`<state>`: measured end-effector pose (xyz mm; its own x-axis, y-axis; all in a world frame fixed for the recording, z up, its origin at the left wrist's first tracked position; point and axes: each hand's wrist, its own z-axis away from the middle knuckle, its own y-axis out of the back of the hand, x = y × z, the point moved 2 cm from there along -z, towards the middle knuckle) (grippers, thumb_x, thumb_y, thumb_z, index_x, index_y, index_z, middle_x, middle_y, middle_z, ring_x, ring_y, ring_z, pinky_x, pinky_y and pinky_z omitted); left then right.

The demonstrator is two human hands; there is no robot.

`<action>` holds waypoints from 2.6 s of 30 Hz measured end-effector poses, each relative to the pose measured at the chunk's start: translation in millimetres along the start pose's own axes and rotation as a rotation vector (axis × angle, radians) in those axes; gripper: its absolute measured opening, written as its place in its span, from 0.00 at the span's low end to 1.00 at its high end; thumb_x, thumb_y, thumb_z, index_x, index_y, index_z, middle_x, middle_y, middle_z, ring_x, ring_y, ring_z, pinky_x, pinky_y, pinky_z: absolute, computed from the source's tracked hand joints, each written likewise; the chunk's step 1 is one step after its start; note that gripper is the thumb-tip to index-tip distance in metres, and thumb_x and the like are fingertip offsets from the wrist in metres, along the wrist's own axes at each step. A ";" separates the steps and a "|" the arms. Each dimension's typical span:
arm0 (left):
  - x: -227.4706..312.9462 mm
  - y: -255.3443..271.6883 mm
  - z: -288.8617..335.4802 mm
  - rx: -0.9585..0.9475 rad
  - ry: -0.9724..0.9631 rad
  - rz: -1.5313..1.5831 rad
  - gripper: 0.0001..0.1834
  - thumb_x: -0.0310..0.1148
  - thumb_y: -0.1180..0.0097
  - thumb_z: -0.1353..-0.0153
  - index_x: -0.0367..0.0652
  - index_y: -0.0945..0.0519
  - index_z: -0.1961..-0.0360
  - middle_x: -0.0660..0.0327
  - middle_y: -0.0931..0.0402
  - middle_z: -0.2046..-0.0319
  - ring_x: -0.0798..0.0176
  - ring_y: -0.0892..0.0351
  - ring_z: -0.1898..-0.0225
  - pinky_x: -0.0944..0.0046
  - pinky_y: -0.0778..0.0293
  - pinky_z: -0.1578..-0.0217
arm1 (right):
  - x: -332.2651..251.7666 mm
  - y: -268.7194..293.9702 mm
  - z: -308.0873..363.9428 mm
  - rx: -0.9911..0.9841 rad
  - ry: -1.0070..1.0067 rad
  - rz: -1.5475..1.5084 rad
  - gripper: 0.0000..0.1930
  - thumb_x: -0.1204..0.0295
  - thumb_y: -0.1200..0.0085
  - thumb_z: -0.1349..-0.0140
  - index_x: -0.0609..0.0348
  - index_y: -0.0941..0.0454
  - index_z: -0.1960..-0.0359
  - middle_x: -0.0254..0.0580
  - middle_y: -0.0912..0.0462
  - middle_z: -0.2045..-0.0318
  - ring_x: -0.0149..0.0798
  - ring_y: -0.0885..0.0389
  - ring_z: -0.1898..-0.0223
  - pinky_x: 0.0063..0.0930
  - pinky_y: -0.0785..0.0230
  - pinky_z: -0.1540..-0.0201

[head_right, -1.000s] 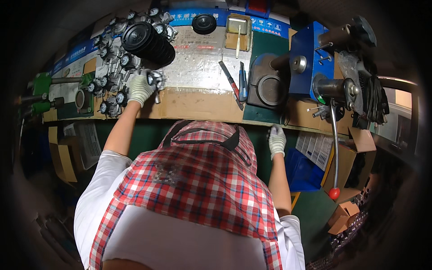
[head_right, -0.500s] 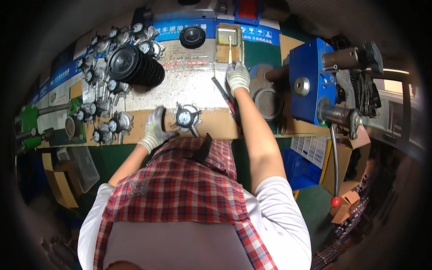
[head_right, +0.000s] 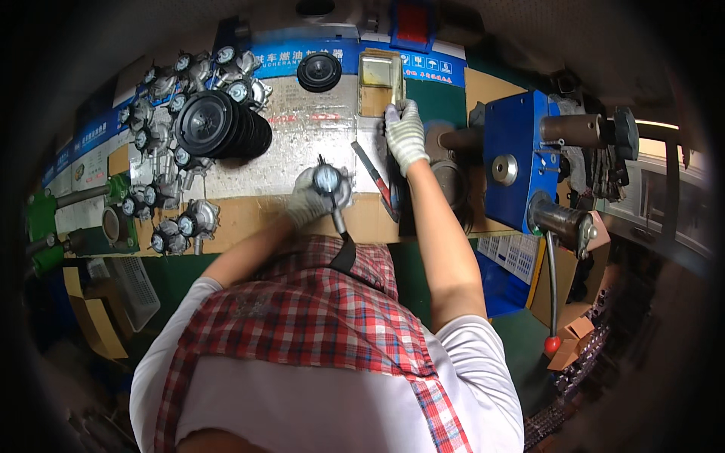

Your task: The person arranges black circular components on a pallet, covers them with cardboard, and then uses a utility knife to cut the cardboard. They move to a workbench, retrieve a utility knife, and return to cut the cardboard further. Finally, they assemble mechanical parts by attaching black circular components to silver housings using a blue press machine.

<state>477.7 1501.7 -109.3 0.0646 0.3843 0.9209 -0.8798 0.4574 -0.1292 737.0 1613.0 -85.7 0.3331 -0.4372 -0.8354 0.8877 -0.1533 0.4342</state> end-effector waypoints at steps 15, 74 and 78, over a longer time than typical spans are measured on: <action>151.4 5.5 12.6 -0.292 0.333 -0.033 0.14 0.39 0.34 0.39 0.41 0.16 0.58 0.61 0.16 0.63 0.69 0.20 0.62 0.66 0.24 0.58 | -137.3 67.1 130.5 -0.200 0.870 0.937 0.17 0.71 0.45 0.40 0.47 0.20 0.49 0.42 0.18 0.60 0.49 0.19 0.60 0.40 0.25 0.61; 152.2 -44.4 32.9 0.231 -0.510 -1.098 0.36 0.47 0.30 0.57 0.33 0.22 0.49 0.45 0.21 0.53 0.44 0.22 0.51 0.52 0.25 0.50 | -112.6 72.3 206.7 -0.196 0.284 -0.269 0.29 0.46 0.54 0.28 0.64 0.28 0.46 0.59 0.18 0.54 0.55 0.18 0.51 0.42 0.28 0.48; 93.5 -84.6 13.5 0.053 -0.493 -0.643 0.32 0.47 0.41 0.43 0.37 0.25 0.43 0.48 0.23 0.45 0.46 0.24 0.44 0.49 0.30 0.42 | -76.8 93.7 204.6 -0.075 0.255 -0.154 0.29 0.43 0.60 0.28 0.59 0.24 0.50 0.64 0.19 0.54 0.64 0.22 0.50 0.46 0.31 0.45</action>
<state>551.8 1488.1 -7.3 0.3615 -0.3440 0.8666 -0.7631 0.4249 0.4870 729.5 1450.9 88.1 0.2530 -0.1755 -0.9514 0.9519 -0.1304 0.2772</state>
